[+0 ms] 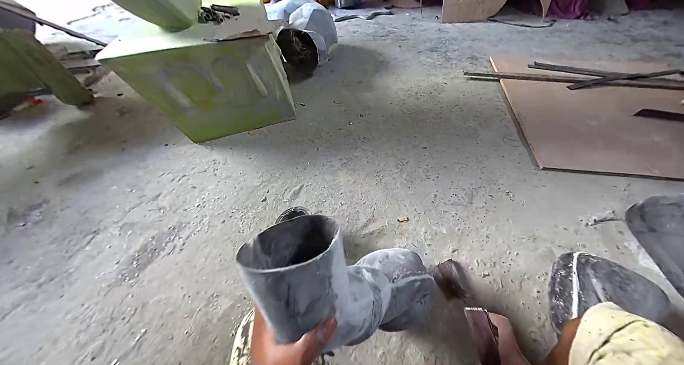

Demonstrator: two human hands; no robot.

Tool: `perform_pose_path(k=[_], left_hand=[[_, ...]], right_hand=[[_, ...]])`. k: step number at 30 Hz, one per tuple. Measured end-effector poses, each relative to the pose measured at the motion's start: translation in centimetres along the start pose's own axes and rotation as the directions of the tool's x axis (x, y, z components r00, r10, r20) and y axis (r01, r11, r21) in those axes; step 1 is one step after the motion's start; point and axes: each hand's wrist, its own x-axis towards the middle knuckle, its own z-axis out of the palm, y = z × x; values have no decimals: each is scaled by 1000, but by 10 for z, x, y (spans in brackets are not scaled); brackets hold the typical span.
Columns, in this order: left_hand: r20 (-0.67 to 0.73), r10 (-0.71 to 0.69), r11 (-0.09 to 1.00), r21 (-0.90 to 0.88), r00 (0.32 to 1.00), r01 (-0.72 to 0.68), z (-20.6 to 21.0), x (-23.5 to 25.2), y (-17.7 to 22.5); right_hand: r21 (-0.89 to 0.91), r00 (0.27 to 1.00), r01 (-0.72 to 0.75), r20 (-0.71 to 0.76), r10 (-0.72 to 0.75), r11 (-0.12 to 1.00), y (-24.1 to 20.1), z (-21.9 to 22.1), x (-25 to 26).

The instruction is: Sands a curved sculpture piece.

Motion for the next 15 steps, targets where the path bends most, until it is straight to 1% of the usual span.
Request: perform_pose_path(k=[1, 2, 3, 4, 6, 7, 9, 10, 11, 13, 15], left_hand=[[-3, -4, 1000, -13, 1000, 4, 3, -3, 2], [1, -2, 999, -33, 1000, 2, 5, -4, 3], [16, -6, 999, -31, 1000, 7, 6, -5, 4], [41, -9, 1000, -25, 999, 10, 5, -5, 6], [85, -14, 1000, 7, 996, 14, 4, -1, 12], [87, -17, 1000, 15, 996, 16, 5, 2, 16], [78, -27, 998, 56, 997, 22, 10, 8, 25], [73, -33, 996, 80, 997, 27, 12, 11, 28], [71, -37, 995, 100, 997, 30, 15, 14, 30], [78, -49, 996, 76, 996, 43, 20, 16, 28], [175, -31, 999, 15, 984, 29, 22, 17, 25]], right_hand=[[33, 990, 123, -69, -121, 992, 16, 3, 14], [59, 960, 264, -116, -256, 963, 29, 6, 29], [73, 926, 367, -120, -358, 927, 32, 7, 41], [72, 906, 421, -90, -414, 904, 26, 7, 50], [67, 893, 450, -33, -449, 891, 3, 11, 63], [65, 894, 447, -30, -446, 892, -9, 15, 66], [70, 883, 462, -124, -452, 884, -30, 27, 65], [76, 856, 505, -170, -488, 860, -37, 35, 63], [70, 823, 557, -180, -539, 827, -42, 42, 61], [-38, 773, 614, -173, -610, 788, -39, 62, 56], [-171, 757, 592, -220, -616, 788, -30, 78, 58]])
